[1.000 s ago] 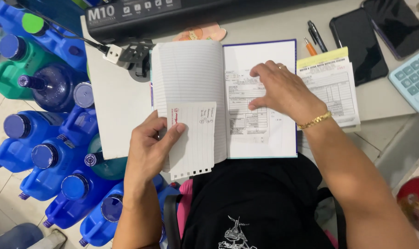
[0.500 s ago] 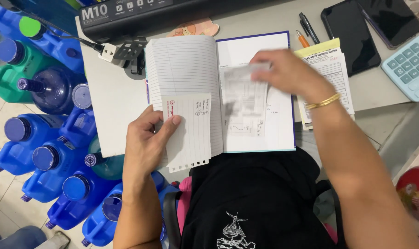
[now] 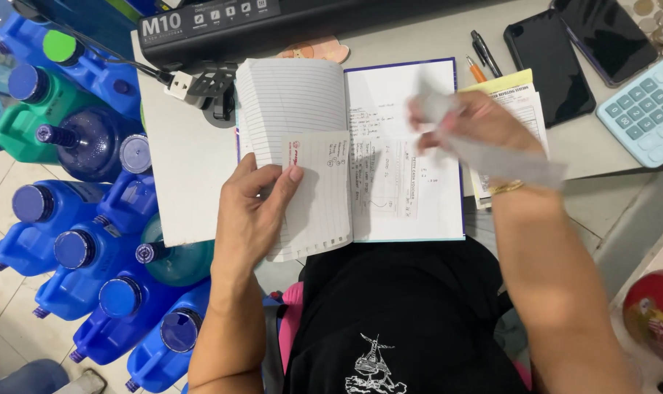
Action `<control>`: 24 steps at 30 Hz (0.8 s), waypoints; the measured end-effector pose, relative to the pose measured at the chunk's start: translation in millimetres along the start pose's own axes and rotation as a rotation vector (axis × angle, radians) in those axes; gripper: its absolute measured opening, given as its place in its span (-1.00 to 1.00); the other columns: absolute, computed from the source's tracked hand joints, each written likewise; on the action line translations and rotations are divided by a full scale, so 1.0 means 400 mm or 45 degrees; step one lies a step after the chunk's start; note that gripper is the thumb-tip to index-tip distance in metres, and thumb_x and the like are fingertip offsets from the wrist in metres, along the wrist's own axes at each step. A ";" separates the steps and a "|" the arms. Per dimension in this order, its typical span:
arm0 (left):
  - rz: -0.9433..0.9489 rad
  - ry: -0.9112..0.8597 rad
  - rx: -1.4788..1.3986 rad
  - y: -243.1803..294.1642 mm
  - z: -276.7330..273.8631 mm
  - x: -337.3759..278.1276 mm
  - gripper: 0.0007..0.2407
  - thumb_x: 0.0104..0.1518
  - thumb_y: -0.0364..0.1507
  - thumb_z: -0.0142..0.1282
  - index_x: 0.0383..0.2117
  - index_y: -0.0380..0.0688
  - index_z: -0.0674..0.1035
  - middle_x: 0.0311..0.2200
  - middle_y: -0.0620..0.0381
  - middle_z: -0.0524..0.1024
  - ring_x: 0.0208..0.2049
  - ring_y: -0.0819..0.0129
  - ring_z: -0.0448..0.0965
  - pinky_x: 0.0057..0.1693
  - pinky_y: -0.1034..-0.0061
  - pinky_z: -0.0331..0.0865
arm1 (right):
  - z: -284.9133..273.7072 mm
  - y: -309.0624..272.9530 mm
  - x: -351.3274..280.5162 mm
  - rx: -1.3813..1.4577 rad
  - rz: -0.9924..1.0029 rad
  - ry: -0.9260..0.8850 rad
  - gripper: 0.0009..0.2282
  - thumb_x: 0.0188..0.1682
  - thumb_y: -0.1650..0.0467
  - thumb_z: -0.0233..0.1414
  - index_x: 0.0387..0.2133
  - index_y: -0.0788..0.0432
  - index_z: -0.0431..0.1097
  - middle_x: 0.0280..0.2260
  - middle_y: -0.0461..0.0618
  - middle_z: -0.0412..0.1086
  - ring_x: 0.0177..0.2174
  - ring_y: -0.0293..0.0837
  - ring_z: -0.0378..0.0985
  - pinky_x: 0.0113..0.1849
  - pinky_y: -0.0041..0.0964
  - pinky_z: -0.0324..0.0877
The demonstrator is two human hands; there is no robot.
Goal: Recording data in a logbook and sealing water jug caps using a heat gun
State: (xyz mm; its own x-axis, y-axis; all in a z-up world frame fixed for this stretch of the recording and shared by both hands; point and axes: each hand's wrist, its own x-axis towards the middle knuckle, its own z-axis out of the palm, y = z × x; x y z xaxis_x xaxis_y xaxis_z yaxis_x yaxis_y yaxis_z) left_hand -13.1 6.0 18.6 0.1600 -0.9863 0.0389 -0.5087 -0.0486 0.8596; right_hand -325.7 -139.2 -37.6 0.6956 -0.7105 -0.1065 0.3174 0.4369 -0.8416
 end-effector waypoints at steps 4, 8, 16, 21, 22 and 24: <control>0.038 -0.035 0.014 0.016 0.002 0.002 -0.73 0.29 -0.29 0.18 -0.55 -0.14 0.63 -0.49 0.02 0.23 -0.44 0.25 0.39 -0.25 0.43 0.31 | 0.141 0.076 0.046 -0.378 0.045 -0.156 -0.68 -0.07 0.31 0.17 -0.02 -0.01 0.48 0.27 0.22 0.22 0.10 0.18 0.39 0.16 0.28 0.32; 0.047 -0.049 0.014 0.029 -0.001 0.006 -0.83 0.29 -0.32 0.14 -0.38 -0.08 0.68 -0.47 0.00 0.26 -0.42 0.25 0.41 -0.23 0.43 0.38 | 0.204 0.143 0.046 -0.444 0.011 -0.046 -0.78 0.01 0.37 0.17 -0.18 0.30 0.54 -0.12 0.31 0.50 -0.16 0.17 0.59 -0.05 0.15 0.49; 0.155 -0.075 0.070 0.035 0.008 0.001 -0.77 0.18 -0.43 0.20 -0.05 -0.05 0.68 -0.48 -0.02 0.31 -0.45 0.25 0.42 -0.29 0.43 0.37 | 0.038 0.040 -0.031 -0.615 0.225 0.470 -0.79 0.03 0.44 0.15 -0.24 0.46 0.50 -0.34 0.38 0.55 -0.42 0.04 0.66 -0.34 -0.18 0.61; 0.314 -0.153 0.072 0.083 0.015 0.009 -0.61 0.23 -0.47 0.05 0.20 -0.24 0.39 0.09 -0.09 0.50 0.14 0.08 0.50 0.23 0.35 0.34 | 0.111 -0.122 -0.029 -0.790 0.684 0.571 -0.57 -0.05 0.32 -0.01 0.11 0.22 0.40 0.02 0.06 0.51 0.00 0.00 0.57 0.05 -0.14 0.48; 0.307 -0.148 0.075 0.087 0.022 0.008 -0.61 0.23 -0.47 0.05 0.20 -0.24 0.39 0.09 -0.09 0.50 0.14 0.08 0.50 0.23 0.35 0.34 | 0.019 -0.102 -0.057 -0.790 0.687 0.563 -0.57 -0.05 0.32 -0.01 0.11 0.22 0.40 0.02 0.06 0.51 0.00 0.00 0.57 0.05 -0.14 0.48; 0.368 -0.188 0.072 0.095 0.038 0.010 -0.63 0.24 -0.47 0.05 0.19 -0.22 0.40 -0.17 -0.05 0.47 -0.14 0.12 0.51 0.04 0.34 0.36 | -0.166 -0.064 -0.116 -0.453 0.275 0.656 -0.65 0.03 0.46 0.00 0.08 0.39 0.33 0.02 0.25 0.43 -0.05 0.05 0.51 0.01 -0.11 0.47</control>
State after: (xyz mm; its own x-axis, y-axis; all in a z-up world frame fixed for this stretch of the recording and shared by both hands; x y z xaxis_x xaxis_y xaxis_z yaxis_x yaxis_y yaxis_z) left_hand -44.6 -2.4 43.5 -0.1200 -0.9726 0.1991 -0.5617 0.2319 0.7941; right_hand -409.2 -154.0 -46.3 0.2946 -0.8387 -0.4580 -0.0884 0.4533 -0.8870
